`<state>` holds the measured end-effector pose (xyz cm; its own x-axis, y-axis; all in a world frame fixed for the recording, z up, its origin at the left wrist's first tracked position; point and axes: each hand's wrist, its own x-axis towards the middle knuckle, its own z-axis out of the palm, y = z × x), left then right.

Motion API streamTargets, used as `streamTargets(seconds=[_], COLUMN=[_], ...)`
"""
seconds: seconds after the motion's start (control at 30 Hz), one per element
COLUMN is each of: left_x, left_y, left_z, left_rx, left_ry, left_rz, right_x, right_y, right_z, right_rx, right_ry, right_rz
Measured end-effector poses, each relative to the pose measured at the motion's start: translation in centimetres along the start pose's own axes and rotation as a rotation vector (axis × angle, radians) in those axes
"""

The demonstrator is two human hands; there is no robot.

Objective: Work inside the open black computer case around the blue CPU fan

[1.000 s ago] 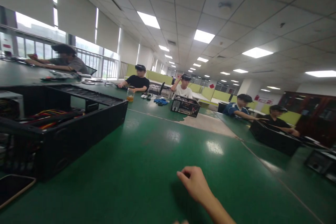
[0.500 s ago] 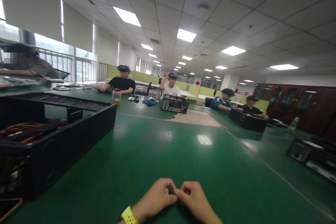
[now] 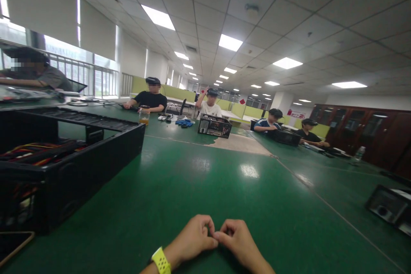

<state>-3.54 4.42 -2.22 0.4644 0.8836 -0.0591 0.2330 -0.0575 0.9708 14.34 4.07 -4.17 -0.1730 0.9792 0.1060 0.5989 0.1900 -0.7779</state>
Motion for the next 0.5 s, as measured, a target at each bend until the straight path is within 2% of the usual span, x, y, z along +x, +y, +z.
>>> streamTargets(seconds=[0.5], left_x=[0.42], left_y=[-0.89], left_z=[0.03], left_rx=[0.068], left_ry=[0.021], left_rz=[-0.006], right_x=[-0.1], right_y=[0.34], right_z=[-0.21], right_rx=[-0.003], right_ry=[-0.04], right_rz=[-0.047])
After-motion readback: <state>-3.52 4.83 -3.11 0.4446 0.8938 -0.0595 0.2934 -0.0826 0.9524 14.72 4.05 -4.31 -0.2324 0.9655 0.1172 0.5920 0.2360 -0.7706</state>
